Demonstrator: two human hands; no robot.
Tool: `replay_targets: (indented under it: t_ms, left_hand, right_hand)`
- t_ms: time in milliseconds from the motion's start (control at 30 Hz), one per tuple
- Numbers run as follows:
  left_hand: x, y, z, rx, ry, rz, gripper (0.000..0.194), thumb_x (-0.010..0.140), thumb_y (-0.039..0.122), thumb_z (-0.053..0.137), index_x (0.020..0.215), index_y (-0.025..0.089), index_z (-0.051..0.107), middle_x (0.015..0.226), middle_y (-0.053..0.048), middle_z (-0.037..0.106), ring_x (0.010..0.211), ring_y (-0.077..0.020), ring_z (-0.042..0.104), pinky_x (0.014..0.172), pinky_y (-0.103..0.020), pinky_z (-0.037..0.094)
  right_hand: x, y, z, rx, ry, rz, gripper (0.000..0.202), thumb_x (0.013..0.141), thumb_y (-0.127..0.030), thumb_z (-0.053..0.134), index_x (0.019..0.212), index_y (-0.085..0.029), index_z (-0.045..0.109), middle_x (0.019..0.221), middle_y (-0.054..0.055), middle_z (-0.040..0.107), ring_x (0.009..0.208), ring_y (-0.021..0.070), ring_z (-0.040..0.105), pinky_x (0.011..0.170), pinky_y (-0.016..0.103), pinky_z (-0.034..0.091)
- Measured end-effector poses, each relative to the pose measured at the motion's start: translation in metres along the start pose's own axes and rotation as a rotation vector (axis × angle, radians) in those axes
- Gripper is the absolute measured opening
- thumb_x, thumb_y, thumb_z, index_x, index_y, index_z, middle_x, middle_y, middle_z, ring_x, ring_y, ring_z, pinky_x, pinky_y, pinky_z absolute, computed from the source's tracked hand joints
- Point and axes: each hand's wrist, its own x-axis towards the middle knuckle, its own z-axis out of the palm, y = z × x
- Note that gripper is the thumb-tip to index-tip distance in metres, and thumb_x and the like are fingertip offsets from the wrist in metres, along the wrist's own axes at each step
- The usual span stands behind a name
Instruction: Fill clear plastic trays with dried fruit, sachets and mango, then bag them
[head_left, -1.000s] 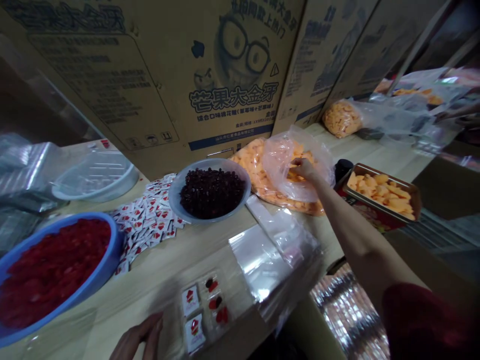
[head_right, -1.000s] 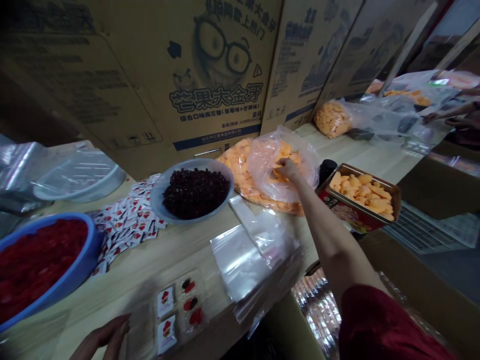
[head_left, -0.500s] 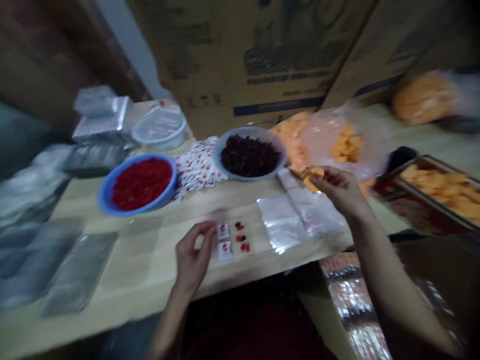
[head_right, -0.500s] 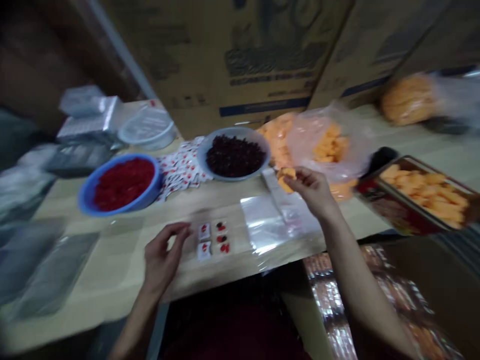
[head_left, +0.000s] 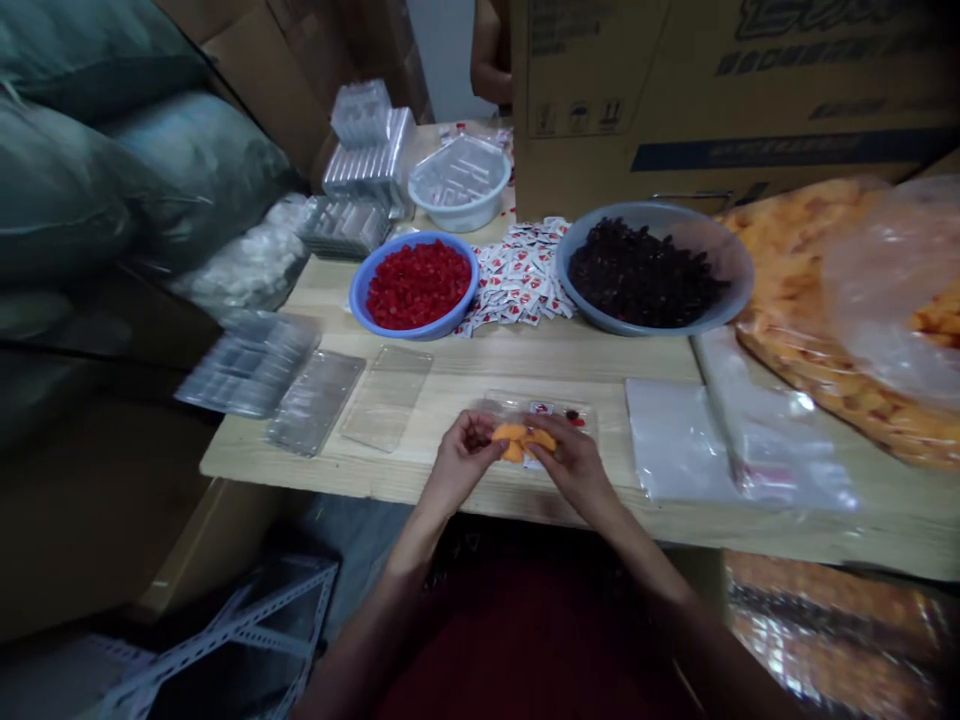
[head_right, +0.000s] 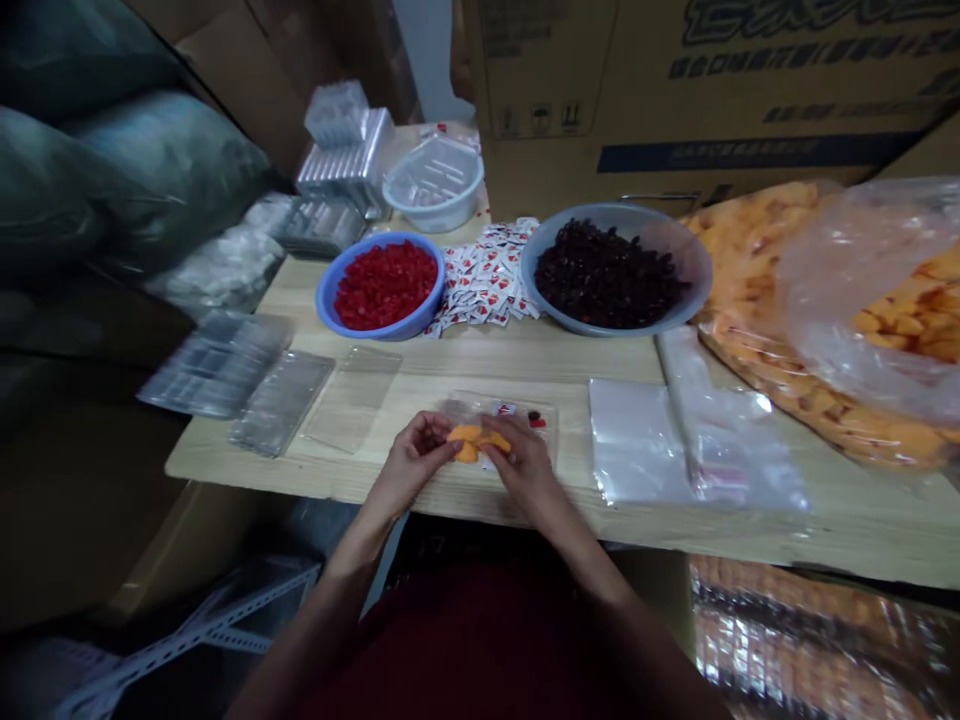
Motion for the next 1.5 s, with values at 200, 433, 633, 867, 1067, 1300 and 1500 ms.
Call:
replay_targets:
  t_ms: [200, 433, 633, 867, 1067, 1300, 1500]
  left_hand:
    - [0.015, -0.009, 0.013, 0.49, 0.293, 0.273, 0.014, 0.092, 0.033, 0.058, 0.086, 0.02, 0.054, 0.081, 0.0, 0.056, 0.072, -0.0134, 0.054, 0.069, -0.026, 0.045]
    - [0.009, -0.01, 0.017, 1.059, 0.223, 0.434, 0.012, 0.096, 0.026, 0.049, 0.102, 0.021, 0.059, 0.098, -0.009, 0.063, 0.095, -0.0235, 0.057, 0.086, -0.037, 0.046]
    - [0.013, -0.005, 0.014, 1.052, 0.203, 0.431, 0.018, 0.092, 0.028, 0.057, 0.105, 0.02, 0.065, 0.102, -0.01, 0.065, 0.098, -0.0265, 0.056, 0.088, -0.04, 0.045]
    - [0.005, 0.01, 0.022, 0.323, -0.047, 0.144, 0.028, 0.09, 0.044, 0.061, 0.103, 0.019, 0.066, 0.082, -0.002, 0.067, 0.07, -0.0132, 0.058, 0.063, -0.024, 0.043]
    - [-0.002, 0.017, 0.005, 0.392, 0.107, 0.206, 0.019, 0.087, 0.037, 0.065, 0.092, 0.019, 0.063, 0.081, -0.001, 0.063, 0.07, -0.012, 0.055, 0.063, -0.023, 0.043]
    - [-0.012, 0.002, 0.006, 0.972, 0.228, 0.414, 0.008, 0.091, 0.016, 0.052, 0.096, 0.021, 0.056, 0.094, -0.005, 0.059, 0.086, -0.0186, 0.058, 0.078, -0.031, 0.048]
    - [-0.008, -0.006, 0.01, 0.933, 0.08, 0.364, 0.01, 0.094, 0.027, 0.055, 0.099, 0.02, 0.061, 0.093, -0.005, 0.061, 0.085, -0.019, 0.06, 0.077, -0.031, 0.049]
  right_hand:
    - [0.009, -0.001, -0.008, 0.146, 0.156, 0.143, 0.017, 0.088, -0.037, 0.069, 0.098, -0.024, 0.074, 0.103, 0.007, 0.07, 0.1, 0.0232, 0.065, 0.091, 0.04, 0.051]
    - [-0.005, -0.008, -0.008, 0.266, 0.148, 0.207, 0.018, 0.085, -0.038, 0.071, 0.097, -0.024, 0.073, 0.104, 0.007, 0.069, 0.1, 0.0223, 0.064, 0.088, 0.037, 0.051]
    - [-0.009, -0.004, -0.009, 0.381, 0.118, 0.266, 0.022, 0.085, -0.037, 0.071, 0.104, -0.026, 0.072, 0.111, 0.006, 0.068, 0.104, 0.0218, 0.064, 0.092, 0.038, 0.051]
    - [0.003, -0.005, 0.003, 0.389, 0.024, 0.208, 0.042, 0.086, -0.032, 0.071, 0.127, -0.032, 0.062, 0.126, 0.006, 0.063, 0.117, 0.0216, 0.061, 0.097, 0.038, 0.052]
    - [0.016, -0.002, 0.022, 0.403, -0.002, 0.229, 0.043, 0.084, -0.037, 0.073, 0.124, -0.03, 0.062, 0.126, 0.006, 0.064, 0.112, 0.0204, 0.064, 0.096, 0.038, 0.055]
    - [0.012, -0.013, 0.027, 0.269, 0.026, 0.239, 0.029, 0.089, -0.045, 0.065, 0.106, -0.022, 0.07, 0.107, 0.008, 0.071, 0.101, 0.0221, 0.067, 0.091, 0.039, 0.055]
    - [0.005, -0.009, 0.021, 0.024, 0.017, 0.091, 0.021, 0.093, -0.037, 0.059, 0.104, -0.023, 0.07, 0.106, 0.008, 0.068, 0.099, 0.0223, 0.064, 0.088, 0.039, 0.054]
